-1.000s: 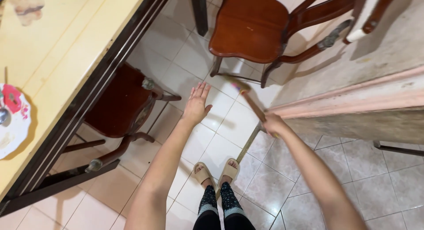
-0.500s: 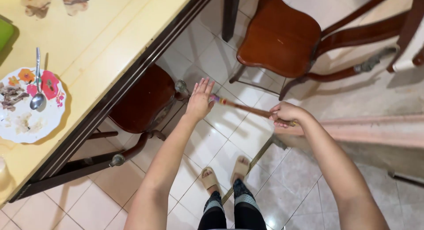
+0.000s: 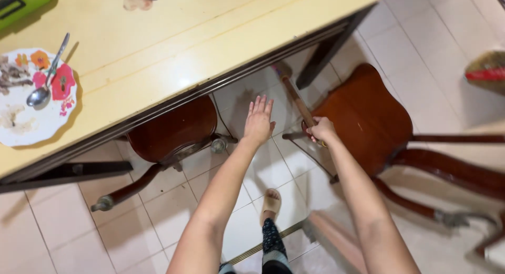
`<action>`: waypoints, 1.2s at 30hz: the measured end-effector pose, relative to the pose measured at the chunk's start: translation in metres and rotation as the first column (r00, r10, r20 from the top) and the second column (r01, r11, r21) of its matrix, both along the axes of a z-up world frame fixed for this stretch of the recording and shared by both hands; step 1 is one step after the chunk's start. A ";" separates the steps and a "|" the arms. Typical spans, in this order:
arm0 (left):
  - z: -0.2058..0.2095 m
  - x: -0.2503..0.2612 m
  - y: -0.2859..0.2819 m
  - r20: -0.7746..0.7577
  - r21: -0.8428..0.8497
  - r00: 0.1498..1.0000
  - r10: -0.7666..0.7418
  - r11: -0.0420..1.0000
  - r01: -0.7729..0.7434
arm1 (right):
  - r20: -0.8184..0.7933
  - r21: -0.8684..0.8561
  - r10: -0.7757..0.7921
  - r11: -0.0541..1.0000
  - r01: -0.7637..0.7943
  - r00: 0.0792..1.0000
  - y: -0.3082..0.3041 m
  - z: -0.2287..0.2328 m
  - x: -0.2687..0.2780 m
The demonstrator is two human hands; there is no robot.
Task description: The person sweeps the tiled floor using a handheld broom, cleaning around and under furniture including chairs and a table, and moving objects such as a fan and a small mat to sweep beneath them.
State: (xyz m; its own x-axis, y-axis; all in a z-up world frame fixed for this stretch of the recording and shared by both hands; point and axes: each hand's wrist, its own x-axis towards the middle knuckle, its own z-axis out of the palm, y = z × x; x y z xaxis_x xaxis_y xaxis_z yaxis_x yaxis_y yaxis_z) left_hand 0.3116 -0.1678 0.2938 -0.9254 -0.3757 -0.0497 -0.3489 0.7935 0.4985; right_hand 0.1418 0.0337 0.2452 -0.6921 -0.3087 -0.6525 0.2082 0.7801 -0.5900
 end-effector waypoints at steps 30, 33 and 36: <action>-0.003 -0.019 -0.043 0.004 0.010 0.967 0.254 0.967 -0.254 | 0.172 0.214 0.200 0.948 -0.234 0.965 -0.019 0.012 -0.141; -0.003 -0.013 -0.029 -0.016 0.016 0.972 0.236 0.972 -0.236 | 0.190 0.110 0.083 0.988 -0.105 0.978 -0.034 -0.065 -0.083; 0.001 0.000 -0.016 -0.002 0.045 0.978 0.209 0.977 -0.208 | 0.352 0.208 0.338 0.881 -0.425 0.873 -0.039 -0.080 -0.030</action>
